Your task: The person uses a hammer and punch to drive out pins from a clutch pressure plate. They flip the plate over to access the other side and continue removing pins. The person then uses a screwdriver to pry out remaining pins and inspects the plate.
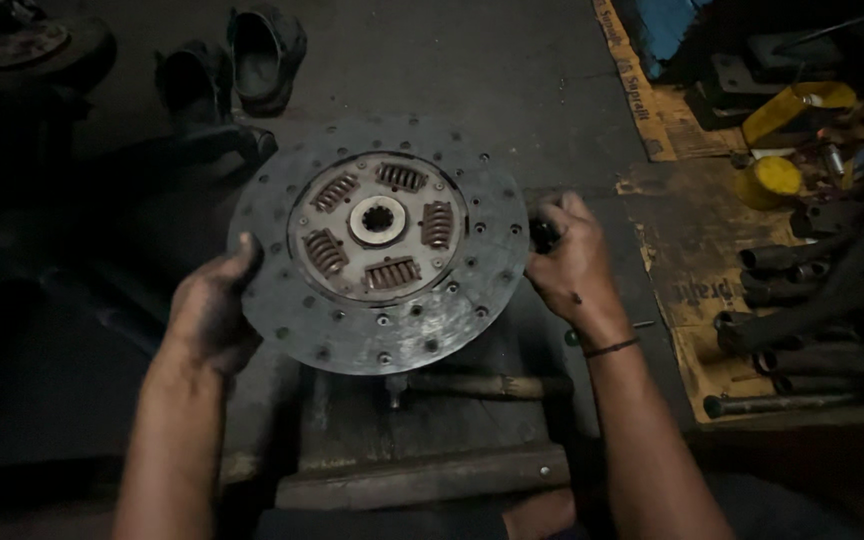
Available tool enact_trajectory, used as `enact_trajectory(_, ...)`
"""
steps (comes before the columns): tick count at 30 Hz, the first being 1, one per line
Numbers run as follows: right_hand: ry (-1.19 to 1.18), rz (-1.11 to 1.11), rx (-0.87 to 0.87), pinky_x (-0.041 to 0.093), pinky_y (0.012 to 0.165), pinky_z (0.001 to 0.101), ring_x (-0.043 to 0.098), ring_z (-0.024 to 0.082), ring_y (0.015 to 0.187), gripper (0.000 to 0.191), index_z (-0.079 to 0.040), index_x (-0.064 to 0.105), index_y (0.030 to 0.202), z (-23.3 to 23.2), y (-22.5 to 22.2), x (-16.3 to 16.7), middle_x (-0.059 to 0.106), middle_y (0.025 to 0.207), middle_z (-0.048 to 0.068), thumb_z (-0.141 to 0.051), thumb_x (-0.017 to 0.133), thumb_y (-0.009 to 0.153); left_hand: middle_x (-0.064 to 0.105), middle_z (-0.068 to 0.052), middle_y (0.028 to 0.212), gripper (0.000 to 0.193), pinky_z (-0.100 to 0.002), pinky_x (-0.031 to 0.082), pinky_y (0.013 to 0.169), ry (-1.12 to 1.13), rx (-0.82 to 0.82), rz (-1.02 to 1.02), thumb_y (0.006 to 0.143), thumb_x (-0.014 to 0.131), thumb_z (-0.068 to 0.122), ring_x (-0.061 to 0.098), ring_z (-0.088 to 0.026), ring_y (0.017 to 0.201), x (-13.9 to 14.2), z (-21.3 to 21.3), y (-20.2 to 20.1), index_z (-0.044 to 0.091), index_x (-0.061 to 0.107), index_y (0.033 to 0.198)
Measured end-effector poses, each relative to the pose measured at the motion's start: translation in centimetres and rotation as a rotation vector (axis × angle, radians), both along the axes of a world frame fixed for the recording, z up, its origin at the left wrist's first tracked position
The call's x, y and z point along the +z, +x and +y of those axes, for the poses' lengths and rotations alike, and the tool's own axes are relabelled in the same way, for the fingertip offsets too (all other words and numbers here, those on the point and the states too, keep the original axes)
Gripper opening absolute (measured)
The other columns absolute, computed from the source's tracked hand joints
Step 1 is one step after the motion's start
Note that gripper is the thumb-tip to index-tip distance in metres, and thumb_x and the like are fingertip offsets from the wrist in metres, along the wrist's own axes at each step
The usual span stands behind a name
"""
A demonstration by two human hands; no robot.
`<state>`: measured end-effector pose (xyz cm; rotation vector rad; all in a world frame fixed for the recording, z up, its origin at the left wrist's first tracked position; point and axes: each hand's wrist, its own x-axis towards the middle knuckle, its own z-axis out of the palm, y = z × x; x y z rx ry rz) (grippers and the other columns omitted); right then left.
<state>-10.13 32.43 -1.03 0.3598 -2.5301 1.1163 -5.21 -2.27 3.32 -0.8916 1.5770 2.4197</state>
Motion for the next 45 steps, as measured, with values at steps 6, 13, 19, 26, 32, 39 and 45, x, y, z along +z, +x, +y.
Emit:
enact_trajectory(6,-0.004,-0.045,0.049,0.052,0.078,0.037,0.061,0.024,0.091,0.038,0.004,0.07,0.103,0.3,-0.1,0.2,0.058,0.095,0.011,-0.012,0.088,0.072,0.066,-0.027,0.136,0.065,-0.049,0.046,0.109,-0.188,-0.06,-0.117,0.094,0.061,0.043,0.063,-0.039,0.127,1.7,-0.9,-1.7,-0.006,0.058,0.137)
enact_trajectory(13,-0.027,-0.064,0.024,0.053,0.073,0.0385,0.064,0.025,0.087,0.041,0.001,0.073,0.106,-0.4,0.0,0.4,0.061,0.094,0.011,-0.016,0.091,0.074,0.07,-0.021,0.13,0.056,-0.045,0.053,0.1,-0.166,-0.043,-0.015,0.093,0.064,0.037,0.068,-0.034,0.118,0.5,-1.5,-2.6,-0.003,0.063,0.133)
enact_trajectory(19,-0.238,-0.354,0.158,0.062,0.078,0.0355,0.074,0.021,0.088,0.038,0.001,0.072,0.116,-0.1,0.1,1.8,0.075,0.098,0.011,-0.003,0.078,0.079,0.071,-0.021,0.126,0.055,-0.043,0.056,0.093,-0.171,0.136,-0.105,0.094,0.064,0.035,0.071,-0.033,0.112,-0.9,-1.1,-2.4,-0.002,0.061,0.135)
enact_trajectory(26,-0.445,-0.285,0.198,0.063,0.076,0.0331,0.069,0.016,0.09,0.05,0.002,0.065,0.127,-1.5,0.3,1.8,0.073,0.107,0.011,0.002,0.074,0.079,0.065,-0.023,0.14,0.064,-0.044,0.055,0.1,-0.161,0.108,-0.075,0.092,0.065,0.037,0.067,-0.035,0.123,-0.9,-1.4,-2.4,-0.004,0.057,0.14)
enact_trajectory(32,-0.545,-0.403,0.113,0.06,0.073,0.0302,0.07,0.018,0.087,0.043,0.001,0.065,0.129,-0.8,-0.1,1.2,0.072,0.102,0.015,0.002,0.061,0.086,0.062,-0.024,0.142,0.063,-0.043,0.051,0.106,-0.189,0.006,0.072,0.096,0.06,0.038,0.065,-0.035,0.126,-0.7,-1.2,-2.1,-0.001,0.053,0.145)
enact_trajectory(39,-0.575,-0.557,-0.084,0.051,0.073,0.0261,0.066,0.011,0.089,0.04,0.0,0.057,0.129,-0.8,0.5,4.1,0.072,0.107,0.006,-0.019,0.064,0.095,0.068,-0.019,0.137,0.057,-0.04,0.055,0.1,-0.23,0.033,0.064,0.096,0.059,0.035,0.069,-0.03,0.12,-0.3,-0.5,-1.8,0.001,0.058,0.142)
enact_trajectory(45,-0.798,-0.807,-0.1,0.04,0.047,0.026,0.065,0.014,0.067,0.037,-0.004,0.055,0.129,-1.1,0.7,6.9,0.072,0.097,0.011,-0.022,0.06,0.098,0.07,-0.019,0.13,0.055,-0.037,0.056,0.092,-0.244,-0.002,-0.016,0.099,0.057,0.037,0.071,-0.03,0.112,-0.8,-1.1,-2.4,0.002,0.058,0.142)
